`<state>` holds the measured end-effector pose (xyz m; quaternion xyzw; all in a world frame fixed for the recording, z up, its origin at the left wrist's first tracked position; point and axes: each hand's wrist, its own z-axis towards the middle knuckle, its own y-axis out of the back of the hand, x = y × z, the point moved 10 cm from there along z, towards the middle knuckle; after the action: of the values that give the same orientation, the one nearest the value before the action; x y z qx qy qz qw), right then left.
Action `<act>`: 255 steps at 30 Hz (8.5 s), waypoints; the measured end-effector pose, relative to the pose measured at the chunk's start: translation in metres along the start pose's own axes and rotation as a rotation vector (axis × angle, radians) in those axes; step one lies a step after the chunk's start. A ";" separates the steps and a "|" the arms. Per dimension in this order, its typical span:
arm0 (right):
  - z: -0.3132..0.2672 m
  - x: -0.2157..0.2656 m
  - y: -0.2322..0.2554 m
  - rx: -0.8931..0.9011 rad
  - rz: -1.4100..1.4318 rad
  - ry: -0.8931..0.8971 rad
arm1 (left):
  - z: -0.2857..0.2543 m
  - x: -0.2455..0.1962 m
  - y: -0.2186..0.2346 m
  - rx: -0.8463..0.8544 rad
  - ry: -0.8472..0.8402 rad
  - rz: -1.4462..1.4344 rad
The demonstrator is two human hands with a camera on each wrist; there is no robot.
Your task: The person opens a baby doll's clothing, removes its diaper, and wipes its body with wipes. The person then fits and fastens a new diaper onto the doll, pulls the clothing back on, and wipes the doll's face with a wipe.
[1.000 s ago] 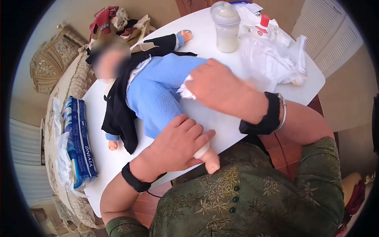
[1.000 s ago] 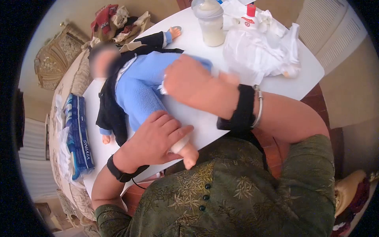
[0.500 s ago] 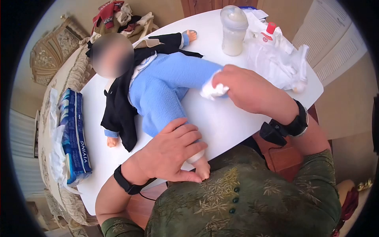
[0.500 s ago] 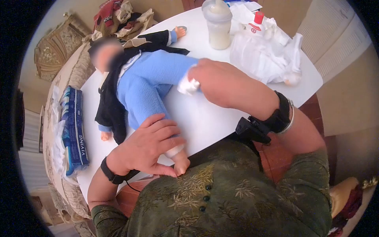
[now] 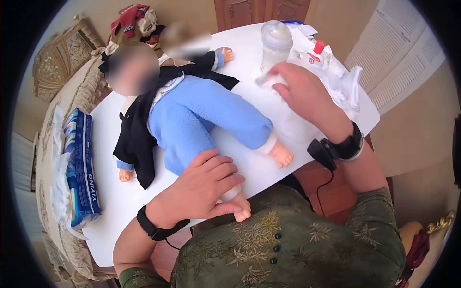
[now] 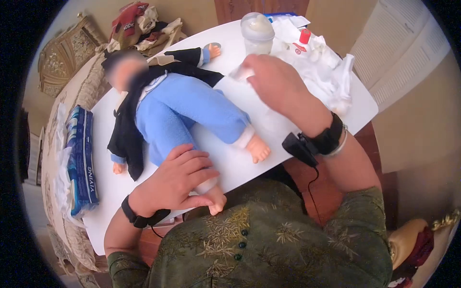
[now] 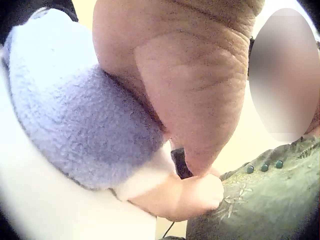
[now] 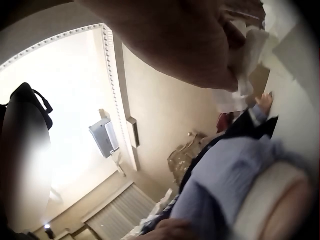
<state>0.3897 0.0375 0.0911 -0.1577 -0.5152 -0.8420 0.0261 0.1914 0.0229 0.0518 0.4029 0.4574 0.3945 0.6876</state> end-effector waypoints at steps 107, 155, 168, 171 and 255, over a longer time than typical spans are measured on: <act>-0.045 0.177 -0.062 0.280 -0.331 0.917 | -0.053 0.036 0.039 -0.161 0.316 0.154; 0.007 0.135 -0.049 0.255 -0.074 0.748 | -0.042 0.038 0.038 -0.098 0.332 0.199; 0.033 0.137 -0.050 0.215 0.088 0.535 | -0.039 0.059 0.048 -0.178 0.396 0.245; 0.036 0.160 -0.053 0.064 0.230 0.646 | -0.040 0.052 0.052 -0.286 0.313 0.319; -0.030 0.094 -0.082 0.576 0.393 0.076 | -0.057 0.060 0.050 -0.286 0.390 0.084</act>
<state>0.2761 0.0605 0.0355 -0.2084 -0.6900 -0.6464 0.2503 0.1448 0.1071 0.0643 0.2366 0.5038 0.5537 0.6194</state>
